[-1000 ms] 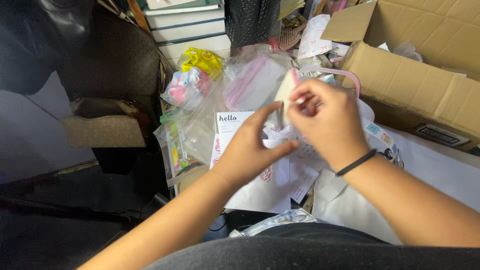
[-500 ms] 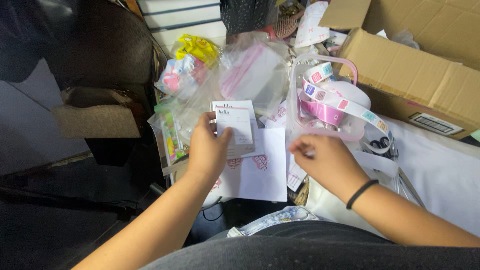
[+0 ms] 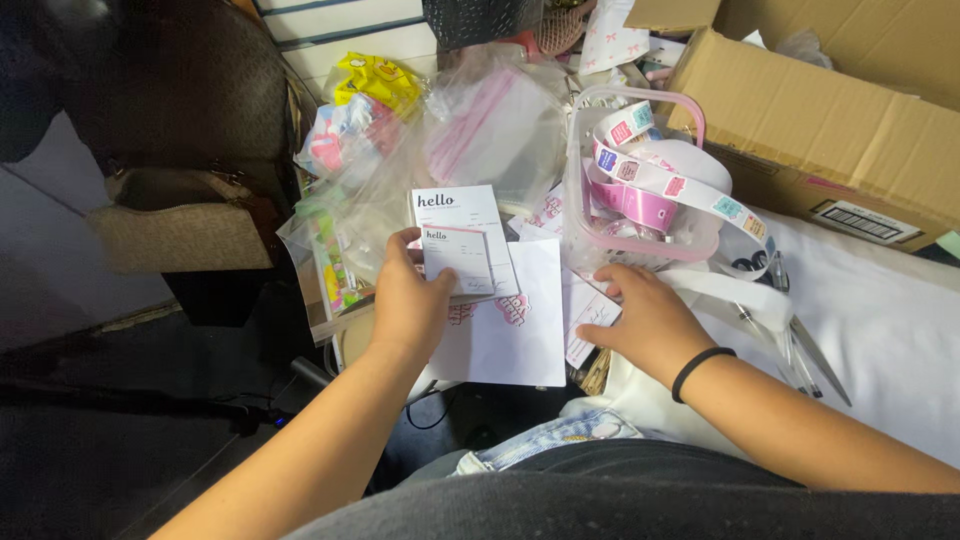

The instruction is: The person sorts through various stationery items on a cluttered table, including a small wallet, greeting cards, and multiple rolls of decorative tape. They handle each item individually, peeling back tape to inspect the patterns and placing items into a small basket or onto the table surface.

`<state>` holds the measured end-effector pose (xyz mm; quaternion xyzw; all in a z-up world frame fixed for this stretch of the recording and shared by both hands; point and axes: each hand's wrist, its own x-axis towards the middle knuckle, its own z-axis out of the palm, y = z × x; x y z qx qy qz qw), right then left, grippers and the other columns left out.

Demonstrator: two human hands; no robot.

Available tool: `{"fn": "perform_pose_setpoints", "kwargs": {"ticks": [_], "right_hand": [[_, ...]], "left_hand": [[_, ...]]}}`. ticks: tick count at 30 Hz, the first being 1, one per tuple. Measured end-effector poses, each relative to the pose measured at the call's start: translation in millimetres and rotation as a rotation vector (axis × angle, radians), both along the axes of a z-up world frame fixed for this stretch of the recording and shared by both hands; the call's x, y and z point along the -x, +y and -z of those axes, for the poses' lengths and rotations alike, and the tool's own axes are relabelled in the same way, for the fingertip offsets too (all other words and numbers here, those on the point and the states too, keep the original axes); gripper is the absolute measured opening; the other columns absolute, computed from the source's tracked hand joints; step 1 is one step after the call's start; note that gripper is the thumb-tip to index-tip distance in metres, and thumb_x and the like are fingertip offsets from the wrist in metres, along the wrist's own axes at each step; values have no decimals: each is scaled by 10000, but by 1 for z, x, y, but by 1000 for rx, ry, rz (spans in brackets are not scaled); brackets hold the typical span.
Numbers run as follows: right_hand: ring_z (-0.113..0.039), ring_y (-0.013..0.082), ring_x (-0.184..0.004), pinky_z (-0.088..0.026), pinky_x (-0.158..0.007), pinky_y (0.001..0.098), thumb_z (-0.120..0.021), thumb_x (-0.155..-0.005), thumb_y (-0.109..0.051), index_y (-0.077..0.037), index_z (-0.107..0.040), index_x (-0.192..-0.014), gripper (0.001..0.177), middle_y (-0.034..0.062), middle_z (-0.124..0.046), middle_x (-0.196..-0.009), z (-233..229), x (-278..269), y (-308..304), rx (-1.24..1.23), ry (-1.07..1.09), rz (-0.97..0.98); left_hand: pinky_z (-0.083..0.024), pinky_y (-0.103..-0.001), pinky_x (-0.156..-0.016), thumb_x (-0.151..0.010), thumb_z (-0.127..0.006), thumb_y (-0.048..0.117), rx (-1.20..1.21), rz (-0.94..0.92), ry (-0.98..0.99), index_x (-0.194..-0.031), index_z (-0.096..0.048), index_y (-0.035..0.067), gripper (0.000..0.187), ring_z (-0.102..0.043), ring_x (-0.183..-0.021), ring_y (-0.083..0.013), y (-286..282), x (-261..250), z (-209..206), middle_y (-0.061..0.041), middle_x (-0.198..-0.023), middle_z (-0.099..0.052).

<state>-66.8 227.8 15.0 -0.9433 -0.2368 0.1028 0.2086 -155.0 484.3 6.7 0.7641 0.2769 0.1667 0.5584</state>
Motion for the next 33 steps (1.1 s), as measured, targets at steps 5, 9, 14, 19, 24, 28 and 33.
{"fn": "perform_pose_setpoints", "kwargs": {"ticks": [5, 9, 14, 19, 24, 28, 33], "right_hand": [[-711, 208, -831, -571, -783, 319, -764, -816, -135, -74, -709, -1087, 283, 85, -742, -882, 12, -7, -19, -203, 102, 80], [-726, 157, -788, -571, -764, 290, -733, -823, -70, -49, -745, -950, 129, 54, -756, -842, 10, -10, -34, -300, 23, 123], [-627, 195, -705, -513, -670, 317, -793, -773, -66, -45, -712, -905, 157, 85, -640, -794, -2, -1, -42, -305, -155, 99], [-615, 170, -682, -503, -632, 310, -686, -780, 26, -71, -716, -839, 119, 49, -613, -787, -14, 5, -48, -334, -163, -107], [-638, 156, -689, -525, -638, 304, -700, -793, 0, -80, -795, -918, 176, 58, -655, -840, -24, 9, -38, -385, -78, -394], [-719, 141, -677, -569, -630, 289, -626, -856, 3, -16, -761, -916, 150, 36, -734, -923, -31, 14, -35, -417, 150, -358], [-742, 124, -654, -592, -617, 278, -608, -893, -62, -32, -764, -1022, 205, 78, -788, -839, -35, 18, -38, -325, 425, -250]], "left_hand": [[-490, -435, -982, -736, -713, -37, -331, 9, -126, -1293, -553, 5, 581, -583, -1170, -369, -5, 7, 0, -186, -1259, -622], [-399, -478, -1064, -645, -753, -22, -636, 86, -242, -1159, -674, 24, 522, -465, -1250, -404, -18, 9, -5, -176, -1297, -597], [-457, -428, -1034, -693, -777, 21, -563, 426, -251, -1015, -758, 84, 329, -545, -1198, -353, -40, 6, -5, -67, -1174, -690], [-477, -400, -1041, -753, -784, 155, -610, 606, -142, -1023, -759, 97, 277, -578, -1198, -328, -76, 4, -2, -36, -1171, -709], [-420, -452, -1007, -586, -911, 395, -743, 635, 108, -1179, -656, 47, 733, -481, -1251, -342, -111, 19, -13, -99, -1357, -549], [-391, -485, -1010, -565, -914, 386, -835, 671, 119, -1324, -621, 121, 855, -436, -1300, -365, -121, 26, -12, -61, -1468, -483], [-437, -452, -991, -586, -846, 208, -929, 635, 128, -1282, -631, 127, 733, -479, -1260, -319, -122, 29, -1, -35, -1450, -499]]}}
